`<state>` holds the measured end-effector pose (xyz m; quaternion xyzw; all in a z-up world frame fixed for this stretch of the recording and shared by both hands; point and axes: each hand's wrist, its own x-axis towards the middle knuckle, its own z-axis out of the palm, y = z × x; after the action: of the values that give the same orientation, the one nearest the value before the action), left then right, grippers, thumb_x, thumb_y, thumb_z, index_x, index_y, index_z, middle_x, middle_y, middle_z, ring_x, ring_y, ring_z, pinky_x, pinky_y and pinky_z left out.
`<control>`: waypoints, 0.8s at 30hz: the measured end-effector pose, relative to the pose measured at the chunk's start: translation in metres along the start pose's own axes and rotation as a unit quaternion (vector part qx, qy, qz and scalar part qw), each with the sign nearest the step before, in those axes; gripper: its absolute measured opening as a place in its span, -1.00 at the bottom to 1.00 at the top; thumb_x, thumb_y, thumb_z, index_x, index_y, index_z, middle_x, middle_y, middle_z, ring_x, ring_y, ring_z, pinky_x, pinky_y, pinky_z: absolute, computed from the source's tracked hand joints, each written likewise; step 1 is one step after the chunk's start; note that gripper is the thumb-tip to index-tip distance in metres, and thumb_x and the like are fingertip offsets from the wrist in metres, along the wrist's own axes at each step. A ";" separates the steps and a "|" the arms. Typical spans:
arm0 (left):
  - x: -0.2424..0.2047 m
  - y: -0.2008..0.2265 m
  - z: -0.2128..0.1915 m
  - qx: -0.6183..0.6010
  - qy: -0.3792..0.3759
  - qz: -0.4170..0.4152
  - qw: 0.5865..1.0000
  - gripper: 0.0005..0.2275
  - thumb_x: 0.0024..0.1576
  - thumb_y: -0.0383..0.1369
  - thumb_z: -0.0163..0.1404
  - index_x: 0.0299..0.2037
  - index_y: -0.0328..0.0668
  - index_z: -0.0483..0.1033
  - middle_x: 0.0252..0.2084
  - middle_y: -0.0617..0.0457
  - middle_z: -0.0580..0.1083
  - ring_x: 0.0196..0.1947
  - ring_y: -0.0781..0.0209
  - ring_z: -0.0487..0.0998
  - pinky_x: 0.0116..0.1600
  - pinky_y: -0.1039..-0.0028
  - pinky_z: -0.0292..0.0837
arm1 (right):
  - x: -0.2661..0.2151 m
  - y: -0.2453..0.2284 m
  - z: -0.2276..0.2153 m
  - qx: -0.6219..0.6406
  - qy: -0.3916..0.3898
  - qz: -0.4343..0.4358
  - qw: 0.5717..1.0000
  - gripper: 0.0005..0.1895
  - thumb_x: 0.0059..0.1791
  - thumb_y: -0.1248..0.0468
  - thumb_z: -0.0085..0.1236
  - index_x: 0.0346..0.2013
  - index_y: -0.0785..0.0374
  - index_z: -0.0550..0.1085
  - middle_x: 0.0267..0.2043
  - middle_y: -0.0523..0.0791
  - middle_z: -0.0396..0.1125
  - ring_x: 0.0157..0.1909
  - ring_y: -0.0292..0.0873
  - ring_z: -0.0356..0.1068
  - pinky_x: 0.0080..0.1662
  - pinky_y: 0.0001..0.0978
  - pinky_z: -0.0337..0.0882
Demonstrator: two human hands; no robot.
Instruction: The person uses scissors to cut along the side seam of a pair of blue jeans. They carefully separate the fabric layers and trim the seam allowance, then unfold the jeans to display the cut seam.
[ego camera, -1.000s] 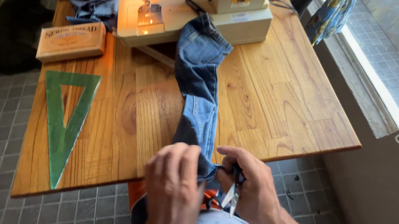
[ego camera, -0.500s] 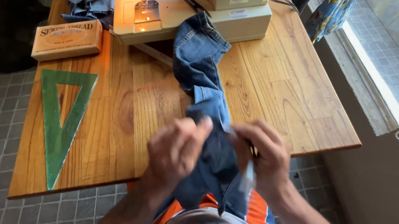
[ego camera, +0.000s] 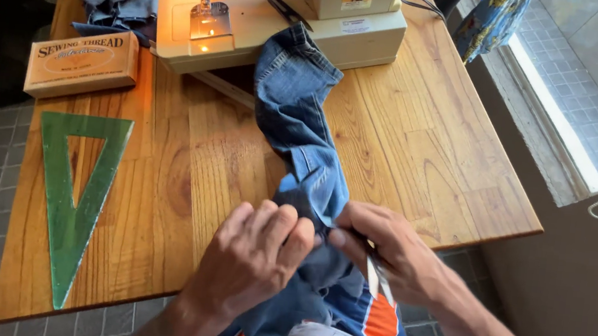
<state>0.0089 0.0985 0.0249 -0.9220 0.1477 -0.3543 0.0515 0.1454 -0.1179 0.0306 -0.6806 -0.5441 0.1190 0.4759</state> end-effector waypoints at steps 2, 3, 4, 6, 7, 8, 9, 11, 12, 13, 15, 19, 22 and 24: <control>0.005 -0.004 -0.011 -0.002 -0.008 0.028 1.000 -0.80 0.59 -0.25 -0.04 -0.12 -0.04 0.43 -0.19 0.09 0.42 -0.30 0.11 0.44 -0.22 0.24 0.42 | 0.005 -0.015 -0.008 0.009 -0.039 -0.022 0.999 -0.64 0.35 0.08 -0.10 -0.20 0.25 0.39 -0.33 -0.09 0.30 -0.37 -0.03 0.28 -0.24 -0.13 0.34; 0.008 -0.006 -0.015 0.007 -0.031 0.046 0.998 -0.78 0.59 -0.27 -0.09 -0.17 0.02 0.40 -0.27 0.15 0.34 -0.36 0.15 0.38 -0.30 0.27 0.29 | 0.008 -0.021 -0.010 0.011 -0.067 -0.018 0.998 -0.62 0.35 0.06 -0.12 -0.22 0.24 0.37 -0.35 -0.10 0.27 -0.39 -0.03 0.25 -0.24 -0.12 0.32; 0.010 -0.008 -0.019 0.015 -0.055 0.063 0.996 -0.75 0.59 -0.30 -0.14 -0.23 0.09 0.37 -0.36 0.21 0.27 -0.42 0.20 0.31 -0.38 0.31 0.17 | 0.011 -0.027 -0.013 0.013 -0.094 -0.015 0.995 -0.60 0.36 0.03 -0.14 -0.23 0.22 0.35 -0.37 -0.11 0.25 -0.40 -0.02 0.23 -0.24 -0.10 0.31; 0.008 -0.009 -0.016 0.020 -0.069 0.059 0.996 -0.76 0.54 -0.36 -0.14 -0.24 0.11 0.40 -0.35 0.19 0.30 -0.42 0.18 0.33 -0.38 0.30 0.18 | 0.012 -0.030 -0.011 0.044 -0.114 -0.029 0.992 -0.59 0.36 0.05 -0.17 -0.27 0.21 0.28 -0.36 -0.11 0.18 -0.39 -0.02 0.17 -0.24 -0.10 0.24; 0.008 -0.011 -0.014 0.026 -0.079 0.059 0.995 -0.77 0.49 -0.42 -0.15 -0.25 0.12 0.43 -0.34 0.18 0.33 -0.41 0.16 0.34 -0.38 0.30 0.20 | 0.014 -0.032 -0.011 0.071 -0.130 -0.044 0.988 -0.57 0.37 0.07 -0.19 -0.31 0.21 0.21 -0.36 -0.11 0.12 -0.38 -0.02 0.10 -0.24 -0.09 0.18; 0.007 -0.014 -0.014 0.028 -0.077 0.058 0.995 -0.77 0.49 -0.42 -0.15 -0.25 0.12 0.43 -0.34 0.18 0.33 -0.41 0.16 0.34 -0.38 0.30 0.20 | 0.015 -0.033 -0.013 0.070 -0.132 -0.046 0.988 -0.57 0.37 0.07 -0.19 -0.31 0.21 0.21 -0.36 -0.11 0.12 -0.38 -0.02 0.10 -0.24 -0.09 0.18; 0.006 -0.017 -0.015 -0.004 -0.086 0.078 0.993 -0.75 0.54 -0.28 -0.11 -0.27 0.11 0.43 -0.36 0.16 0.35 -0.43 0.14 0.36 -0.40 0.28 0.20 | 0.015 -0.034 -0.013 0.071 -0.136 -0.047 0.987 -0.58 0.37 0.08 -0.17 -0.29 0.23 0.26 -0.36 -0.10 0.16 -0.37 -0.01 0.14 -0.23 -0.10 0.20; 0.004 -0.024 -0.018 -0.037 -0.095 0.099 0.990 -0.68 0.58 -0.14 -0.07 -0.29 0.10 0.42 -0.38 0.15 0.36 -0.45 0.13 0.38 -0.41 0.26 0.20 | 0.016 -0.035 -0.015 0.072 -0.140 -0.047 0.986 -0.59 0.37 0.08 -0.16 -0.28 0.24 0.31 -0.36 -0.09 0.20 -0.36 0.01 0.19 -0.23 -0.10 0.22; 0.004 -0.028 -0.020 -0.045 -0.088 0.117 0.988 -0.65 0.60 -0.12 -0.09 -0.30 0.11 0.43 -0.39 0.16 0.34 -0.48 0.14 0.35 -0.43 0.27 0.17 | 0.015 -0.034 -0.016 0.062 -0.131 -0.056 0.988 -0.61 0.36 0.10 -0.14 -0.25 0.25 0.37 -0.35 -0.09 0.23 -0.36 0.00 0.22 -0.24 -0.11 0.24; 0.003 -0.030 -0.022 -0.055 -0.082 0.135 0.986 -0.63 0.62 -0.10 -0.10 -0.31 0.13 0.43 -0.41 0.18 0.31 -0.50 0.16 0.33 -0.44 0.28 0.14 | 0.013 -0.034 -0.016 0.053 -0.122 -0.062 0.989 -0.63 0.35 0.11 -0.11 -0.22 0.26 0.42 -0.35 -0.09 0.26 -0.36 0.00 0.25 -0.24 -0.12 0.26; 0.002 -0.032 -0.021 -0.062 -0.080 0.140 0.985 -0.67 0.59 -0.18 -0.04 -0.32 0.14 0.41 -0.42 0.19 0.31 -0.50 0.16 0.34 -0.45 0.28 0.16 | 0.011 -0.035 -0.017 0.036 -0.121 -0.072 0.989 -0.64 0.35 0.14 -0.10 -0.25 0.26 0.41 -0.35 -0.09 0.29 -0.37 0.00 0.27 -0.25 -0.12 0.28; -0.002 -0.033 -0.019 -0.064 -0.092 0.153 0.982 -0.72 0.49 -0.34 0.01 -0.36 0.15 0.40 -0.46 0.22 0.31 -0.52 0.18 0.37 -0.47 0.29 0.20 | 0.010 -0.030 -0.017 0.018 -0.123 -0.077 0.989 -0.63 0.33 0.16 -0.04 -0.31 0.25 0.43 -0.36 -0.10 0.34 -0.39 -0.01 0.34 -0.28 -0.14 0.31; -0.004 -0.032 -0.015 -0.079 -0.085 0.147 0.982 -0.66 0.59 -0.20 0.02 -0.34 0.13 0.41 -0.44 0.20 0.33 -0.50 0.17 0.37 -0.44 0.29 0.17 | 0.003 -0.020 -0.017 0.069 -0.138 -0.014 0.988 -0.59 0.34 0.05 -0.04 -0.28 0.24 0.43 -0.35 -0.10 0.34 -0.36 -0.06 0.34 -0.25 -0.15 0.33; -0.005 -0.030 -0.010 -0.083 -0.084 0.124 0.985 -0.67 0.59 -0.17 0.01 -0.32 0.11 0.43 -0.42 0.18 0.34 -0.46 0.13 0.39 -0.40 0.25 0.21 | -0.016 0.002 -0.014 0.105 -0.103 0.114 0.983 -0.61 0.29 0.00 0.09 -0.26 0.21 0.53 -0.37 -0.18 0.30 -0.34 -0.17 0.27 -0.26 -0.24 0.28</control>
<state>0.0052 0.1285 0.0353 -0.9243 0.2846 -0.2525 0.0301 0.1495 -0.1387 0.0306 -0.6685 -0.4935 0.2983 0.4696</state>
